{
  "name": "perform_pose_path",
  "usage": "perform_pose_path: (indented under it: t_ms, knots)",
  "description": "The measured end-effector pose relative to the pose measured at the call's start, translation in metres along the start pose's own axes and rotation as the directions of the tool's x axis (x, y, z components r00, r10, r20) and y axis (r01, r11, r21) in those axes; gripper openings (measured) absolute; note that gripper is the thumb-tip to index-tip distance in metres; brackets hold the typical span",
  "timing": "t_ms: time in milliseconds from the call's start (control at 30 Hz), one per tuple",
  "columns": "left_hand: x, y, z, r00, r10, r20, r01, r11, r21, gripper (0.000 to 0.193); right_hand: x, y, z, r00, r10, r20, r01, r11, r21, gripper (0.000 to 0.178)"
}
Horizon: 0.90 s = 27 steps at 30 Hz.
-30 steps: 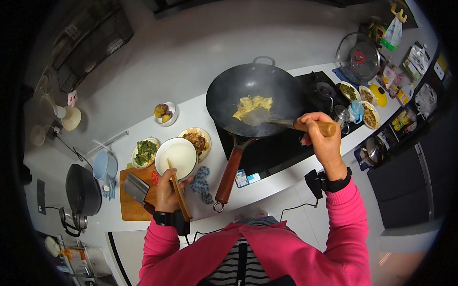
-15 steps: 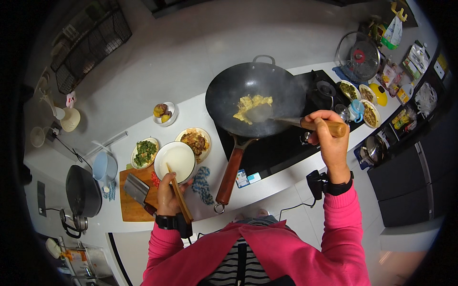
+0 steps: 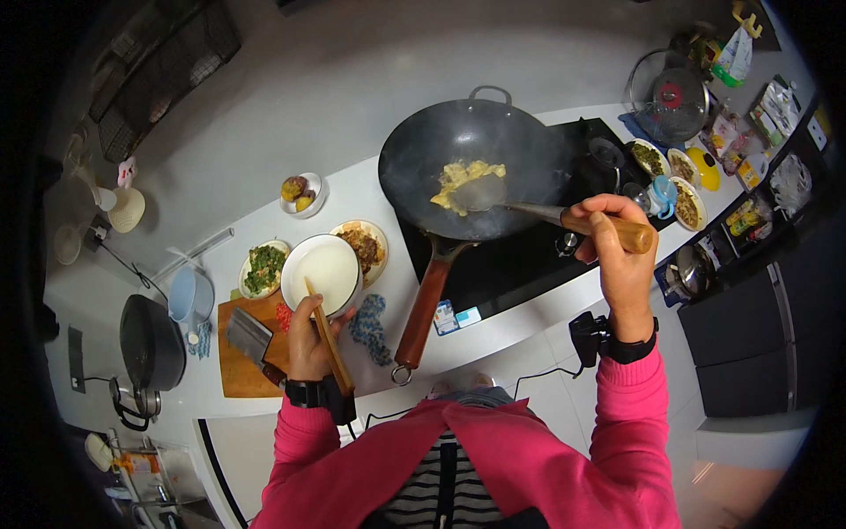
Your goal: The person pours beaten eggs from a bowl into a hot wok and scrambles them with a spatula. After cooking, they rinse the bowl and chopsticks at the sink, wipe the counter, and cover the wok with a lid.
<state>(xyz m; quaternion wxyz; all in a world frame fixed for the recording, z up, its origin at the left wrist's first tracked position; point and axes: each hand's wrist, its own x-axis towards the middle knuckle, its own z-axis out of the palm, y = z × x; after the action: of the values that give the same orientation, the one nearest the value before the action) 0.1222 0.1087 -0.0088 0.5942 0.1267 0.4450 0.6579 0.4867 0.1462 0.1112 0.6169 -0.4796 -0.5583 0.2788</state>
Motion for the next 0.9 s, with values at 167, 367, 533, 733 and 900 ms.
perform_pose_path:
  t_ms: [167,367,533,733,900]
  knots:
    - [-0.001,0.003,0.004,1.000,-0.026,-0.002,0.026,1.000,0.001,0.047,0.003,-0.003,-0.004,1.000,-0.023,0.015,0.023,1.000,-0.012,0.011]
    - [0.001,0.000,0.001,0.999,-0.029,0.028,0.029,1.000,-0.001,0.050,0.013,-0.013,-0.005,0.998,-0.034,0.046,0.036,0.998,-0.047,0.011]
    - [0.003,0.000,-0.001,0.997,-0.078,0.017,0.079,0.996,-0.029,0.051,0.038,-0.030,-0.006,0.992,0.016,0.122,0.004,0.987,-0.161,0.012]
    - [0.000,0.000,0.000,0.998,-0.058,0.023,0.059,0.998,-0.014,0.051,0.067,-0.044,-0.007,0.983,0.008,0.183,0.037,0.969,-0.245,0.015]
    - [-0.001,-0.001,0.000,0.997,-0.075,0.006,0.076,0.997,-0.023,0.050,0.082,-0.046,-0.007,0.979,0.046,0.198,0.009,0.963,-0.270,0.018]
